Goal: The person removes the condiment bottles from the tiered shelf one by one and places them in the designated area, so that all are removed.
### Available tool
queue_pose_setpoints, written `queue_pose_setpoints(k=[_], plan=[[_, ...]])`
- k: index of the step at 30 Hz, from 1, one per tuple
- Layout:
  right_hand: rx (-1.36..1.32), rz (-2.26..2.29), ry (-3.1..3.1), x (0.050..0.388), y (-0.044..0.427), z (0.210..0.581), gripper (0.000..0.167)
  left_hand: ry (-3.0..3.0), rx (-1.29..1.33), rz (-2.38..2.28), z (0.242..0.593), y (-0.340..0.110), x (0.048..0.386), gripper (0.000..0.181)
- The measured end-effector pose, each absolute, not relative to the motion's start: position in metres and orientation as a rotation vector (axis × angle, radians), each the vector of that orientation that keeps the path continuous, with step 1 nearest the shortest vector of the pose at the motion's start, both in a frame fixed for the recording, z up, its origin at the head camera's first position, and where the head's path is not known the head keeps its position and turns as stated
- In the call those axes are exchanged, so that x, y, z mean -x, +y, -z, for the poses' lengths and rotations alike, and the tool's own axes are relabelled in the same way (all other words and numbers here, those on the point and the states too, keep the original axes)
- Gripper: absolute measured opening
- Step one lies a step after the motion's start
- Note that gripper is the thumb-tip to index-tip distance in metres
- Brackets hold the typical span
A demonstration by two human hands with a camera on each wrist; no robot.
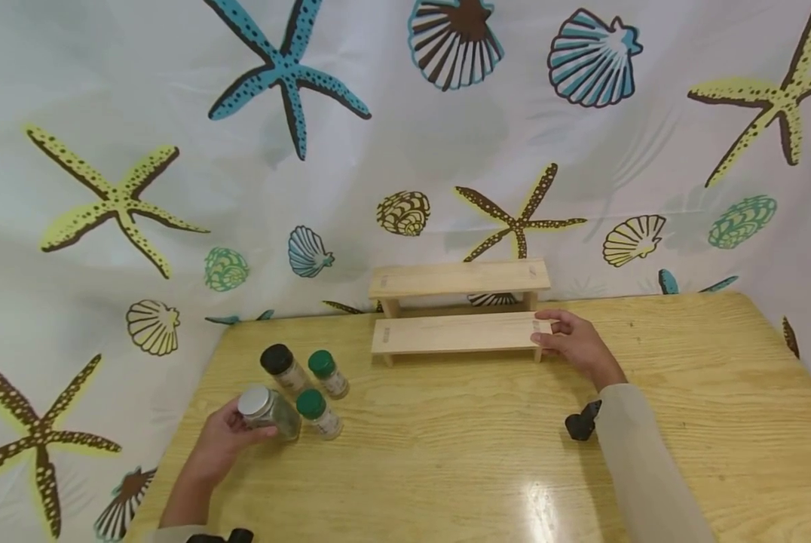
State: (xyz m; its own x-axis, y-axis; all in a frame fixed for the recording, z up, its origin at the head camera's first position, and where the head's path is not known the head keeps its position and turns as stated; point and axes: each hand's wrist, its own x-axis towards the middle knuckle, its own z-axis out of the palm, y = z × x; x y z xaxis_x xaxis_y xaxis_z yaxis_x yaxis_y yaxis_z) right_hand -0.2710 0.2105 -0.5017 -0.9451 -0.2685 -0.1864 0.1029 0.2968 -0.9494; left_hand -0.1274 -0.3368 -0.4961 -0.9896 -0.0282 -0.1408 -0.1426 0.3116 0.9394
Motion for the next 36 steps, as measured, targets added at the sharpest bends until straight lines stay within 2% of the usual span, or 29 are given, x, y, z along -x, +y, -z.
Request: queue_pose_setpoints(k=[10,25,31,36], plan=[[0.148,1.701,2.235,0.272,0.209,0.505,0.066,2.448,0.155,-1.771,0.51,-0.339,0.127,0.071],[0.182,1.588,2.35,0.27,0.208,0.495,0.061,2.447,0.081,-1.591,0.506,-0.346,0.134,0.077],[0.269,1.338,2.508,0.263,0.208,0.483,0.061,2.612,0.069,-1.33,0.497,-0.358,0.133,0.063],[0.253,1.084,2.68,0.249,0.213,0.473,0.072,2.822,0.073,-1.0,0.483,-0.36,0.131,0.051]])
